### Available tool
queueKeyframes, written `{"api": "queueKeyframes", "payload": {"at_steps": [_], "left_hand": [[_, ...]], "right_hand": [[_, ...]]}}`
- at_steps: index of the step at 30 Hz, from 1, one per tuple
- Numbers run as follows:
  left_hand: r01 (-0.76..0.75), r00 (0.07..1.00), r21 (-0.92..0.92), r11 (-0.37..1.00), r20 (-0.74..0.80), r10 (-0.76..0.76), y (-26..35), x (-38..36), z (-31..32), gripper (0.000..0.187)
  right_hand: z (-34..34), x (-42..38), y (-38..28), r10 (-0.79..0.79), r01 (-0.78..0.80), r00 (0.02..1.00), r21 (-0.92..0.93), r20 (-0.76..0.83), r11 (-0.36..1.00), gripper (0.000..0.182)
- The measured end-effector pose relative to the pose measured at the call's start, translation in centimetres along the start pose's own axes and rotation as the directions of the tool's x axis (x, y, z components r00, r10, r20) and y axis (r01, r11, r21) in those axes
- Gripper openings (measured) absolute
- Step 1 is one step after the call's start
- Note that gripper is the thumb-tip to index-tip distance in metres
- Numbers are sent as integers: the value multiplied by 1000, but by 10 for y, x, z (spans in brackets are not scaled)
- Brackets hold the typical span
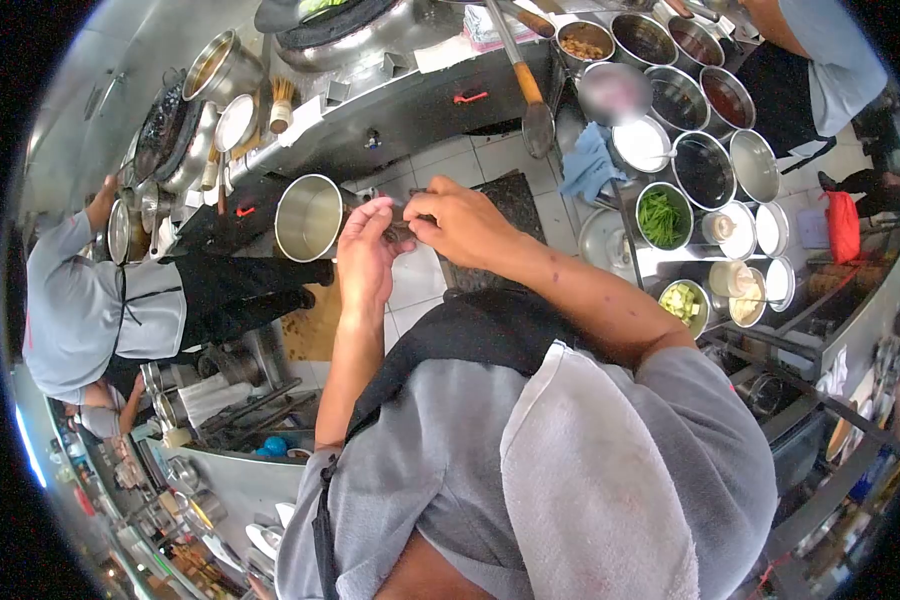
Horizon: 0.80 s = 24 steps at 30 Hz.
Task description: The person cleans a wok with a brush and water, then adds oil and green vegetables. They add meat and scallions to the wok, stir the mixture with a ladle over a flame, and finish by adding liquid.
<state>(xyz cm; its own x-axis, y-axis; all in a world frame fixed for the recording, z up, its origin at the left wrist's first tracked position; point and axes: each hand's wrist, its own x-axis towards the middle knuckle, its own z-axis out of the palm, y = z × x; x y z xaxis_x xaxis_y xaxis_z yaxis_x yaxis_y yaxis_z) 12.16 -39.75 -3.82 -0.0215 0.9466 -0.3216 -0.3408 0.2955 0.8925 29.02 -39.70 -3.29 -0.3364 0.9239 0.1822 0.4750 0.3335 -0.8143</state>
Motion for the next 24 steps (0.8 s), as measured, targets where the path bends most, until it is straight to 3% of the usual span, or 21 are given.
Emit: {"api": "queueKeyframes", "payload": {"at_steps": [4,15,18,20,21,22,23,24], "left_hand": [[57,998,64,996,-20,-56,0,7,-5,22],[45,999,56,997,-28,-43,-5,17,-2,33],[-15,1000,137,990,1,15,-14,19,-5,42],[-202,979,216,955,49,196,-13,19,-4,60],[-203,979,217,955,50,197,-10,17,-6,60],[-193,981,368,909,57,185,-4,14,-9,66],[-180,983,510,841,62,172,2,11,-10,72],[-179,983,510,841,62,172,7,9,-9,72]], "right_hand": [[-2,6,1,-43,42,995,-16,-87,999,12],[16,-4,-3,-88,73,991,-148,-100,986,9],[16,-6,-3,-92,79,993,-168,-69,983,10],[15,-4,2,-80,72,996,-161,-40,984,11],[15,-4,12,-81,76,993,-54,-89,996,15],[15,-2,18,-76,84,988,53,-137,995,19],[10,2,16,52,-24,988,189,-145,982,24],[5,5,13,181,-129,974,322,-135,938,29]]}}
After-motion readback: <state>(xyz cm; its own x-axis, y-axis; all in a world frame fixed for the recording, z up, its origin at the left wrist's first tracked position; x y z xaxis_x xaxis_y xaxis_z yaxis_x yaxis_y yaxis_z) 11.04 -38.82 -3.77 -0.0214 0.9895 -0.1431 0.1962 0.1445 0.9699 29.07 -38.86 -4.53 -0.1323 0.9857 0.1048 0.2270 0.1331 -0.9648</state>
